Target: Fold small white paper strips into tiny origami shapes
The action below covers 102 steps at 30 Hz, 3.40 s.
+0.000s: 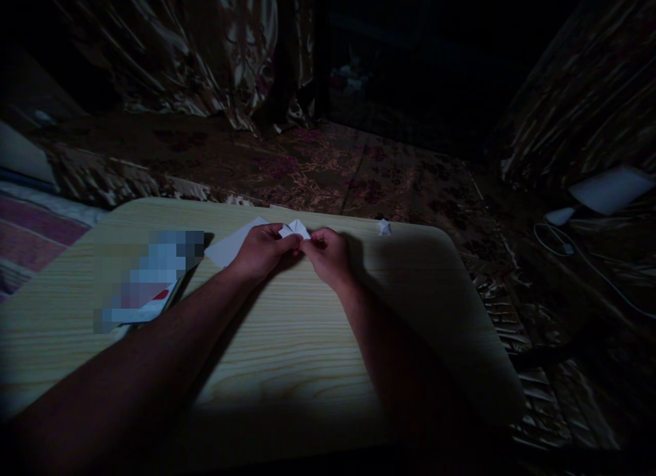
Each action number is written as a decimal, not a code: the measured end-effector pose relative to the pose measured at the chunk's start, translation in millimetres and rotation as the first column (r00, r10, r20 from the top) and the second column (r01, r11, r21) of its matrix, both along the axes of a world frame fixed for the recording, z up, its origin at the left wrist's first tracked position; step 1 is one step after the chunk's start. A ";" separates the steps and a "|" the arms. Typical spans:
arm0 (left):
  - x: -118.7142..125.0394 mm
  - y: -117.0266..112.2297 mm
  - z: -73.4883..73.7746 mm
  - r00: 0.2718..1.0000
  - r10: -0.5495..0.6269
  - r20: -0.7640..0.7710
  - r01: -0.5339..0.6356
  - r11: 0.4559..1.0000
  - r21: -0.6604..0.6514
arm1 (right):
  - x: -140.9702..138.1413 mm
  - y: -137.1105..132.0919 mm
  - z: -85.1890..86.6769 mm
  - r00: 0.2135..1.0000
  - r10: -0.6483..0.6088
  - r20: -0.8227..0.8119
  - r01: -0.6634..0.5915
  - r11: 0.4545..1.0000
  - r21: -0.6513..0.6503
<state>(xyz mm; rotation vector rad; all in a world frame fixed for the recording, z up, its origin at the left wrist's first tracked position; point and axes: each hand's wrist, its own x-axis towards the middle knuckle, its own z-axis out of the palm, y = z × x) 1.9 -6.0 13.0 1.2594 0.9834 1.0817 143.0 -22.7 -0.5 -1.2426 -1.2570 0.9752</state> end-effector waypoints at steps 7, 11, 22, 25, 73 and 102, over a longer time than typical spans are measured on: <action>-0.9 0.9 -6.5 0.997 0.013 -0.079 -0.007 0.998 0.070 | 2.2 1.0 -2.3 0.998 -0.006 0.064 0.005 1.000 0.006; -0.2 0.2 -6.0 0.998 0.013 -0.062 -0.009 0.998 0.055 | 2.1 1.2 -2.4 0.998 -0.004 0.068 0.003 1.000 0.012; -0.9 1.1 -6.2 1.000 -0.015 0.015 0.014 0.999 0.040 | 1.3 -0.2 2.5 0.999 0.037 0.039 -0.038 0.999 0.022; -0.3 1.3 -6.0 1.000 -0.009 -0.016 0.010 0.998 0.062 | 1.5 -0.3 3.7 0.999 0.031 0.029 -0.031 0.999 0.011; -1.3 0.4 -5.6 1.000 -0.013 0.006 0.012 0.998 0.069 | 2.9 -3.3 5.9 0.996 0.082 0.034 -0.083 0.996 0.037; -2.0 -0.5 -0.4 0.994 0.015 0.104 -0.020 0.998 0.051 | 10.2 -2.7 8.5 0.980 0.190 0.066 -0.186 0.980 -0.065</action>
